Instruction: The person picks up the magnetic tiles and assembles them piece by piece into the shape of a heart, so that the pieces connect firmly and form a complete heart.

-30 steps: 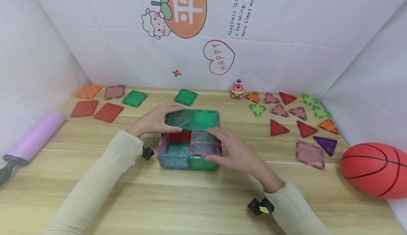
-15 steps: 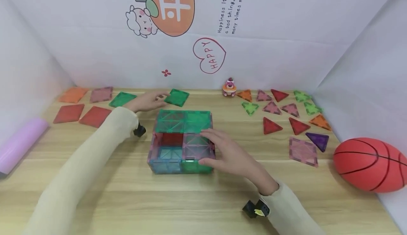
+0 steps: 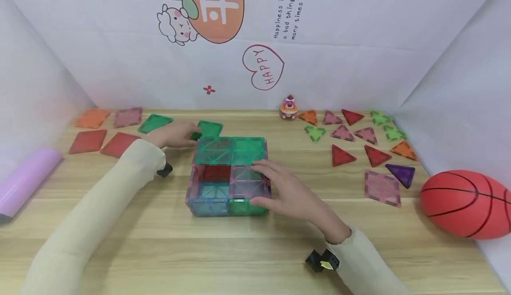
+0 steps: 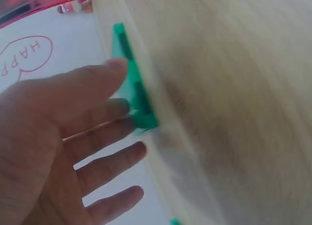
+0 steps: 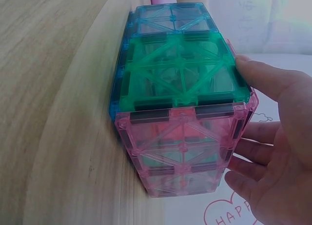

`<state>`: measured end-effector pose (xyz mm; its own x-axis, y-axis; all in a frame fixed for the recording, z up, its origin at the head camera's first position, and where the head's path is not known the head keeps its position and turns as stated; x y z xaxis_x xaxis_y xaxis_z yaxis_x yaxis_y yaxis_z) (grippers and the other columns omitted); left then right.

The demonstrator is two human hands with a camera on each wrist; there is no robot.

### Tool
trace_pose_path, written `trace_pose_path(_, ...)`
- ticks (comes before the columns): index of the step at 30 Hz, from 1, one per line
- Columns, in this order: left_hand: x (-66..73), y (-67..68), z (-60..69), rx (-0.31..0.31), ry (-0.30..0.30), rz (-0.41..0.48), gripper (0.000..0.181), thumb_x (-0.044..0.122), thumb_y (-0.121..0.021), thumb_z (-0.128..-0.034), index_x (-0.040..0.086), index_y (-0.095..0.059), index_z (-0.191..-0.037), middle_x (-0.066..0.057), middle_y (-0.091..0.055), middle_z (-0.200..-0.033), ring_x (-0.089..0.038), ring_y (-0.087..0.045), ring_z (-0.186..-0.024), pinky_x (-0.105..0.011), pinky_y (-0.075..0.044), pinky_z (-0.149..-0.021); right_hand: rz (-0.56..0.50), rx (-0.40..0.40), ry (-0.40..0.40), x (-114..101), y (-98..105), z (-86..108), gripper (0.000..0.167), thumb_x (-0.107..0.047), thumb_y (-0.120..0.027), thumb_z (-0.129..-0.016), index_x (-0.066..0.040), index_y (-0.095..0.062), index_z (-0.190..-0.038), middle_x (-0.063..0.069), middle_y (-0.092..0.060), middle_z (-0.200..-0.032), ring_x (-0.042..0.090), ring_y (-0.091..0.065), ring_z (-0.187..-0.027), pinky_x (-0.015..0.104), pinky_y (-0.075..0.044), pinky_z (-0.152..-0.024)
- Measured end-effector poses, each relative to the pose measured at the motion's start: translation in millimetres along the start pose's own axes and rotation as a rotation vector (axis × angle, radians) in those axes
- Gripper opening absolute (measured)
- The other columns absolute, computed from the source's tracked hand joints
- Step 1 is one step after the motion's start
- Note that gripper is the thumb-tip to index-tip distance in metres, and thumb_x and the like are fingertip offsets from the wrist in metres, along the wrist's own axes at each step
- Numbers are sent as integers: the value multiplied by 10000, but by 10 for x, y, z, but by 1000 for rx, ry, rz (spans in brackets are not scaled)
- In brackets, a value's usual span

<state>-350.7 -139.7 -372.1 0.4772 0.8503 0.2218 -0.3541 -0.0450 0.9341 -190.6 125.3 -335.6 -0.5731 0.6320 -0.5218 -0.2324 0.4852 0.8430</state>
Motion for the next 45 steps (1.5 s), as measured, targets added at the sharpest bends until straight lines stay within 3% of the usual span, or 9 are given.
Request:
trace_pose_path(3,0,4,19,22,31,5,591,315,-698,-865,6,-510,-1331,-178,-520,-1353,-343,-493,-1237,-496,-408,-1029,5,0,1,-12,-14,16,682,-406,-722,-825,-134,-468,-1396,91,-430,-1465,308,-393,-1355,533,-392,-1041)
trace_pose_path(7,-31,-85,-47,-3,62,89,820,301,-739,-827,51,-307,-1477,-156,-319,-1526,-346,-317,-1390,-508,-298,-1118,1,-3,11,-43,-55,43,684,-413,-721,-823,-128,-473,-1392,88,-438,-1459,305,-402,-1349,523,-400,-1036)
trace_pose_path(13,-77,-129,-74,26,93,144,793,291,-703,-855,66,-276,-1484,-143,-353,-1509,-324,-356,-1370,-488,-308,-1116,-26,1,12,-64,-57,60,671,-384,-721,-831,-123,-466,-1395,92,-415,-1473,309,-391,-1355,525,-398,-1037)
trace_pose_path(19,-159,-35,196,175,114,143,901,406,-781,-750,18,-355,-1442,-181,-435,-1446,-359,-436,-1303,-514,-381,-1054,-16,-10,7,-50,-41,36,662,-391,-707,-843,-116,-468,-1395,102,-411,-1478,313,-389,-1358,522,-403,-1035)
trace_pose_path(23,-154,170,444,269,135,145,869,435,-753,-760,39,-383,-1440,-184,-422,-1428,-362,-477,-1221,-516,-443,-977,-22,-20,-12,-16,-30,41,664,-394,-704,-845,-120,-463,-1399,103,-400,-1483,313,-387,-1358,519,-414,-1026)
trace_pose_path(26,15,369,633,338,112,141,827,434,-758,-748,53,-437,-1409,-158,-450,-1336,-319,-506,-1092,-463,-495,-874,-22,-20,-17,1,-17,46,666,-390,-706,-844,-121,-459,-1402,108,-397,-1483,316,-388,-1355,515,-423,-1017)
trace_pose_path(30,433,478,831,378,13,113,794,439,-767,-744,52,-485,-1377,-125,-477,-1257,-264,-490,-1037,-420,-502,-850,-10,-14,-8,8,2,38,669,-383,-709,-843,-112,-458,-1401,113,-403,-1477,314,-391,-1351,506,-431,-1013)
trace_pose_path(38,1172,93,950,303,-175,60,817,509,-724,-779,20,-477,-1385,-104,-504,-1221,-202,-525,-1011,-350,-497,-861,16,-11,10,-13,13,28,666,-373,-709,-845,-86,-464,-1394,128,-418,-1467,320,-406,-1344,509,-425,-1017)
trace_pose_path(45,1312,-80,1029,356,-211,35,793,511,-721,-788,22,-497,-1371,-103,-509,-1265,-211,-526,-1088,-349,-484,-927,9,-21,2,-29,13,21,669,-384,-700,-850,-98,-456,-1403,129,-409,-1474,331,-400,-1350,522,-425,-1013)
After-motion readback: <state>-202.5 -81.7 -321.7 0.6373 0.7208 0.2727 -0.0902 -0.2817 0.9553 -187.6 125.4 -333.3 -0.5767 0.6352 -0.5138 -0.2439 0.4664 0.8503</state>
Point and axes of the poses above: each hand's wrist, its own z-axis away from the middle knuckle, its own y-axis out of the back of the hand, x = y × z, the point moved 6 cm from there along -z, towards the middle knuckle
